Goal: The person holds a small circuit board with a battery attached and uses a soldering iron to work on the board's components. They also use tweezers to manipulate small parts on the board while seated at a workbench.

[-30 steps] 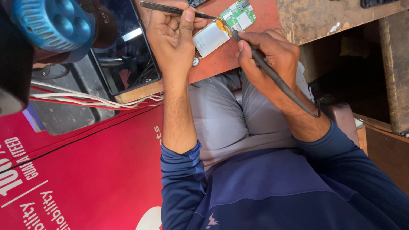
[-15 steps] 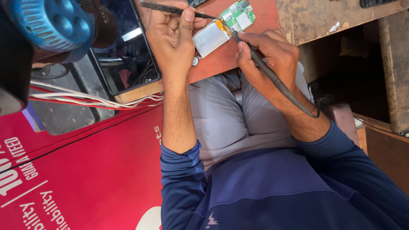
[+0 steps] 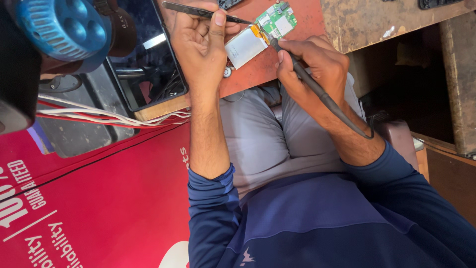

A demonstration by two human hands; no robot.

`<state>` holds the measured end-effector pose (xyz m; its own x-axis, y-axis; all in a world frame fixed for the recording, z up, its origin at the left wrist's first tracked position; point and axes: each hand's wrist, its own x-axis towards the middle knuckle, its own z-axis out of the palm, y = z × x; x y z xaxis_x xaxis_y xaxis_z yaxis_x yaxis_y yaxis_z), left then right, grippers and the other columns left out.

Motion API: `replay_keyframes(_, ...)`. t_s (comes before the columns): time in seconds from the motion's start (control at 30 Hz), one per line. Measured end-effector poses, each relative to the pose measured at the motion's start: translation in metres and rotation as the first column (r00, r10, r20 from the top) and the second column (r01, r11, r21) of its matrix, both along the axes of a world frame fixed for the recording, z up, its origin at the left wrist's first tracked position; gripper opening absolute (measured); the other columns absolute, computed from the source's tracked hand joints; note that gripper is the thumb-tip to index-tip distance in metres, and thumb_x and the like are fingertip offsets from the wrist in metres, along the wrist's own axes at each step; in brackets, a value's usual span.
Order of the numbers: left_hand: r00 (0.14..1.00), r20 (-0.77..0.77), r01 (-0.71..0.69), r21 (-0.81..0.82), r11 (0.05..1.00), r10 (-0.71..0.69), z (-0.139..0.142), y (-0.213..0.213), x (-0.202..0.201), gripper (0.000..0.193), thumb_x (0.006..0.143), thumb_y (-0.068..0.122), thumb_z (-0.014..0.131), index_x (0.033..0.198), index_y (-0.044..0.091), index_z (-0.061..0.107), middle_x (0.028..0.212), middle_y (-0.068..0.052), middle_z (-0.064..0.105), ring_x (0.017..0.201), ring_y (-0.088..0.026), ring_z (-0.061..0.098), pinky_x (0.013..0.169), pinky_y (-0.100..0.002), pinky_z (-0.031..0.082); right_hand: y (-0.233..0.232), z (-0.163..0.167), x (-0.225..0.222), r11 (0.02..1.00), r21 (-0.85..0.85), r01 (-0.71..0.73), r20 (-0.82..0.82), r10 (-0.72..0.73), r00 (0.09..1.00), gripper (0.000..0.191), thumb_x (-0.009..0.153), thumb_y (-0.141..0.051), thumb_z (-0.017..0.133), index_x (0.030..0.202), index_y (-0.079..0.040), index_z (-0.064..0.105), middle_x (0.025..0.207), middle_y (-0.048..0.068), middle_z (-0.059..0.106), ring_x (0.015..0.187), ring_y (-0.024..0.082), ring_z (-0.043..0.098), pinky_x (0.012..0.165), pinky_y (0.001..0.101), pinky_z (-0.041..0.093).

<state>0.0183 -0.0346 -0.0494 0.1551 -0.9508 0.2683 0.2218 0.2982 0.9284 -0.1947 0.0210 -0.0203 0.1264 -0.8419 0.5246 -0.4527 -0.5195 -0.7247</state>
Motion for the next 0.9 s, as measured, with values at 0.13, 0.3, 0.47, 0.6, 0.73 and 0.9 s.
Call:
replay_keyframes(0.13, 1.0, 0.004, -0.005, 0.029, 1.0, 0.005, -0.0005, 0.0004, 0.0001, 0.016, 0.107, -0.002, 0.064, 0.118, -0.005, 0.054, 0.1, -0.012, 0.067, 0.087, -0.017, 0.074, 0.081, -0.03, 0.065, 0.0001, -0.0012, 0.0003, 1.0, 0.011, -0.004, 0.029, 0.004, 1.0, 0.017, 0.101, -0.001, 0.078, 0.116, 0.004, 0.074, 0.084, 0.01, 0.068, 0.078, 0.02, 0.063, 0.066, 0.029, 0.048)
replay_keyframes(0.3, 1.0, 0.008, 0.01, 0.015, 1.0, -0.01, -0.0003, -0.0004, 0.0004, 0.016, 0.107, -0.003, 0.064, 0.12, -0.004, 0.054, 0.102, -0.012, 0.067, 0.088, -0.017, 0.074, 0.081, -0.03, 0.064, -0.0008, -0.002, -0.001, 1.0, -0.003, -0.012, 0.028, 0.012, 1.0, 0.017, 0.102, -0.002, 0.078, 0.117, 0.004, 0.074, 0.085, 0.01, 0.069, 0.074, 0.018, 0.064, 0.067, 0.0286, 0.049)
replay_keyframes(0.47, 1.0, 0.001, 0.027, 0.034, 0.999, -0.027, -0.0007, -0.0001, 0.0007, 0.016, 0.107, -0.003, 0.064, 0.119, -0.004, 0.054, 0.099, -0.013, 0.068, 0.086, -0.018, 0.075, 0.081, -0.029, 0.064, -0.0007, -0.0016, -0.0005, 1.0, 0.008, -0.009, 0.022, 0.009, 1.0, 0.017, 0.102, -0.002, 0.078, 0.117, 0.004, 0.074, 0.083, 0.009, 0.069, 0.077, 0.019, 0.064, 0.067, 0.0289, 0.049)
replay_keyframes(0.6, 1.0, 0.008, 0.019, 0.019, 1.0, -0.019, -0.0019, -0.0016, 0.0008, 0.014, 0.107, -0.003, 0.064, 0.118, -0.004, 0.055, 0.099, -0.014, 0.069, 0.086, -0.019, 0.076, 0.081, -0.03, 0.065, -0.0004, -0.0007, -0.0012, 1.0, 0.006, -0.012, 0.01, 0.012, 1.0, 0.016, 0.103, -0.003, 0.077, 0.117, 0.004, 0.074, 0.083, 0.009, 0.069, 0.078, 0.02, 0.064, 0.068, 0.0296, 0.049)
replay_keyframes(0.73, 1.0, -0.003, 0.015, 0.012, 1.0, -0.015, -0.0028, -0.0018, 0.0005, 0.014, 0.107, -0.003, 0.064, 0.117, -0.005, 0.055, 0.1, -0.014, 0.069, 0.086, -0.019, 0.075, 0.081, -0.031, 0.065, -0.0003, -0.0001, -0.0015, 1.0, 0.005, -0.014, 0.01, 0.014, 1.0, 0.017, 0.103, -0.003, 0.077, 0.118, 0.004, 0.074, 0.084, 0.009, 0.069, 0.077, 0.02, 0.065, 0.068, 0.0294, 0.049)
replay_keyframes(0.9, 1.0, 0.001, 0.02, 0.002, 1.0, -0.02, -0.0021, -0.0019, 0.0002, 0.014, 0.106, -0.003, 0.065, 0.116, -0.005, 0.055, 0.1, -0.014, 0.069, 0.086, -0.019, 0.075, 0.081, -0.032, 0.065, -0.0008, 0.0013, -0.0006, 1.0, -0.005, -0.012, 0.006, 0.012, 1.0, 0.016, 0.103, -0.003, 0.077, 0.118, 0.003, 0.074, 0.085, 0.009, 0.069, 0.075, 0.019, 0.065, 0.07, 0.0298, 0.05)
